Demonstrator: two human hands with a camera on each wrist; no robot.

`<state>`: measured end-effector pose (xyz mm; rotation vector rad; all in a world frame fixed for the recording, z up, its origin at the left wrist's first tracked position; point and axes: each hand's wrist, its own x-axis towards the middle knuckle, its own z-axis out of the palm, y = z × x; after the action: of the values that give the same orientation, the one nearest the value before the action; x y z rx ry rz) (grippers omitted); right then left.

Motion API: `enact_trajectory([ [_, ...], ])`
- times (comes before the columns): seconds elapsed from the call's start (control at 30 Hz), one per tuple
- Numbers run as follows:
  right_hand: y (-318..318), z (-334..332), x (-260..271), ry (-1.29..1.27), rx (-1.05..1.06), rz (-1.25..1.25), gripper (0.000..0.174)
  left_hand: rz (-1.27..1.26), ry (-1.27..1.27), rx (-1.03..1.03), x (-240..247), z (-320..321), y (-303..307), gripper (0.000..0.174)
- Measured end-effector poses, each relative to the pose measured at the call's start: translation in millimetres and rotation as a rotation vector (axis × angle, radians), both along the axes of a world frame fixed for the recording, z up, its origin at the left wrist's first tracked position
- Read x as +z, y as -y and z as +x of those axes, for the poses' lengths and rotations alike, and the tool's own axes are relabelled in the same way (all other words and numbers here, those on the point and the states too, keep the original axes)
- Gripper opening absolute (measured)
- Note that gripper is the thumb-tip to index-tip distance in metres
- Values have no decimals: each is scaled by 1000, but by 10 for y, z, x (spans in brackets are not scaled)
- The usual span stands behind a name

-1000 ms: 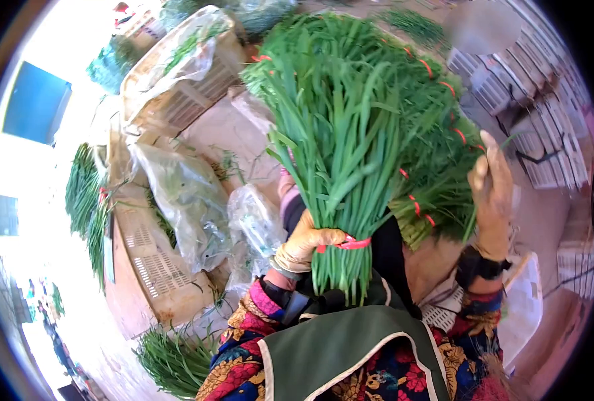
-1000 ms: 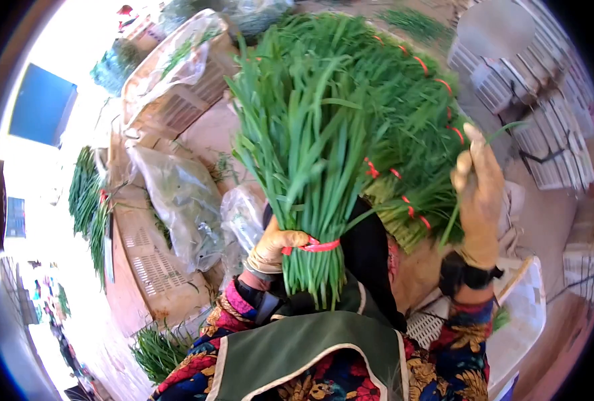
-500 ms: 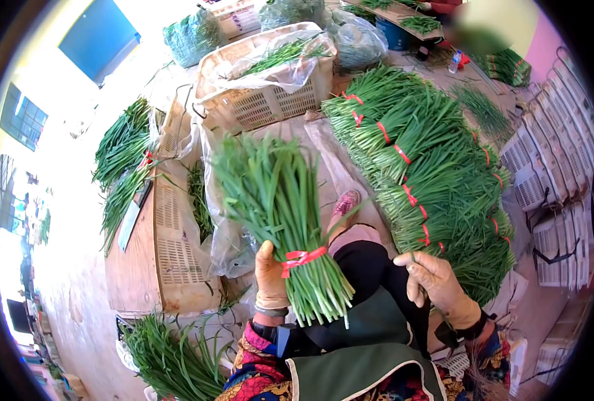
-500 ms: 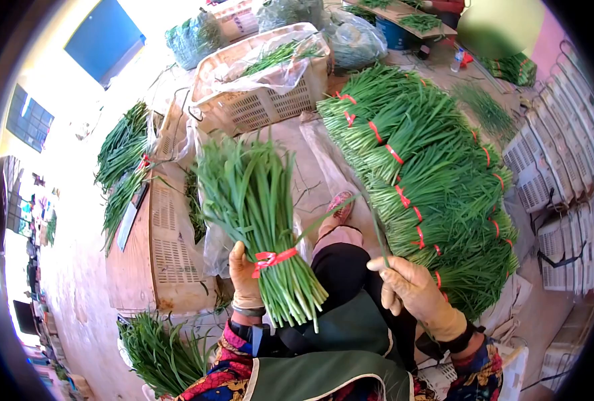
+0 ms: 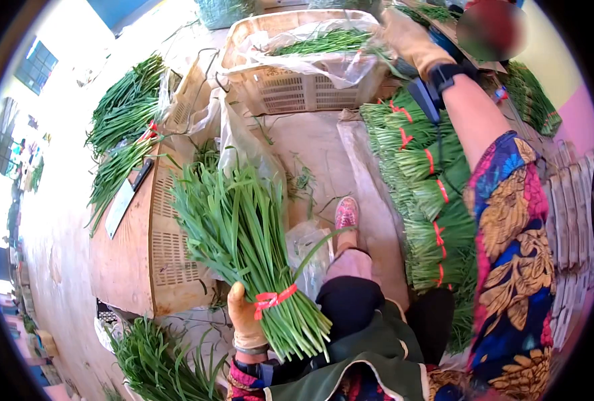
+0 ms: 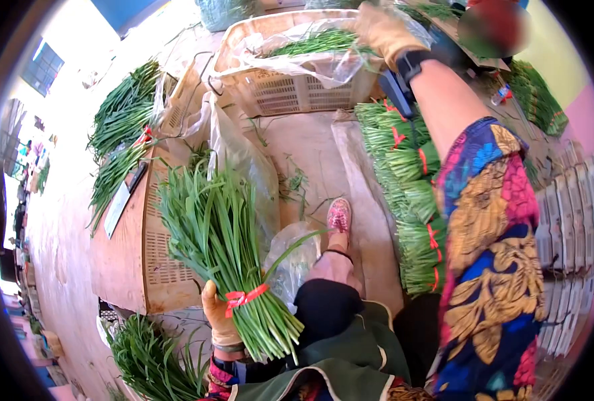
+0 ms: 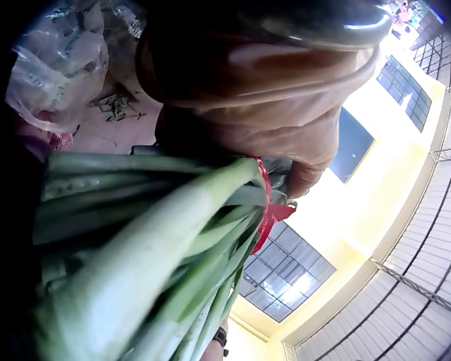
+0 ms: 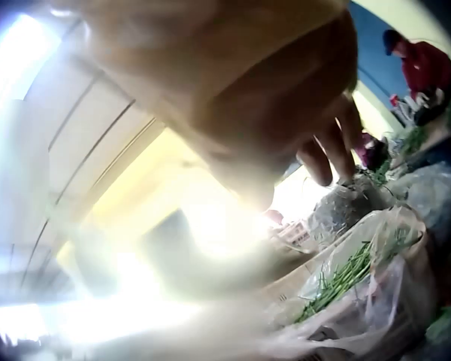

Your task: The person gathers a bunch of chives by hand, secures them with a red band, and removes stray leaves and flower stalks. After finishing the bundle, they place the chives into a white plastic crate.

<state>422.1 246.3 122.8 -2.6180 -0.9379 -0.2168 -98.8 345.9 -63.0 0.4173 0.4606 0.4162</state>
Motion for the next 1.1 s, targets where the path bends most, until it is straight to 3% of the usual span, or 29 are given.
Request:
enact_trajectory([
  [0.03,-224,-245,181,150,-352,-28,36,49,-24,13,-15,-8,-39,59],
  [0.1,-333,-94,-407,214,175,354,37,24,-60,28,3,0,-37,63],
  [0.17,-259,-176,-1063,295,501,425,36,16,-63,18,-27,50,-49,64],
  [0.23,89,-954,-1419,109,551,334,24,-60,-51,-24,-62,98,-69,66],
  [0.27,299,-1236,-1697,-84,571,433,20,-44,-66,-37,-91,109,-89,66],
  [0.3,465,-1575,-1640,-495,435,315,20,-26,-82,-54,-154,125,-110,66],
  [0.33,620,-1805,-1723,-657,378,250,19,-6,-93,-72,-220,143,-134,66],
  [0.37,779,-2043,-1796,-862,350,358,21,50,-100,-100,-306,152,-173,66],
  [0.4,891,-2257,-1740,-888,352,355,22,-40,2,-130,-28,326,-76,51],
  [0.47,1068,-2626,-1517,-955,359,348,25,239,-144,-132,98,465,-9,44],
  [0.5,1142,-2789,-1434,-1198,270,470,43,255,-165,-104,246,528,101,42],
  [0.6,1147,-3151,-1194,-1402,304,801,71,376,-99,-176,426,742,337,39],
  [0.7,984,-3406,-1100,-1081,298,953,87,436,-10,-281,322,835,535,39],
  [0.8,881,-3468,-967,-914,156,1162,77,552,-38,-263,407,795,819,35],
  [0.83,906,-3498,-953,-926,152,1269,62,520,-29,-261,458,765,902,35],
  [0.93,1088,-3554,-1032,-862,71,1349,45,556,19,-263,320,690,995,41],
  [0.97,1185,-3591,-1025,-921,-34,1352,32,516,84,-282,257,671,1008,40],
  [1.1,1519,-3737,-1043,-819,-159,1324,27,329,125,-270,209,667,1057,37],
])
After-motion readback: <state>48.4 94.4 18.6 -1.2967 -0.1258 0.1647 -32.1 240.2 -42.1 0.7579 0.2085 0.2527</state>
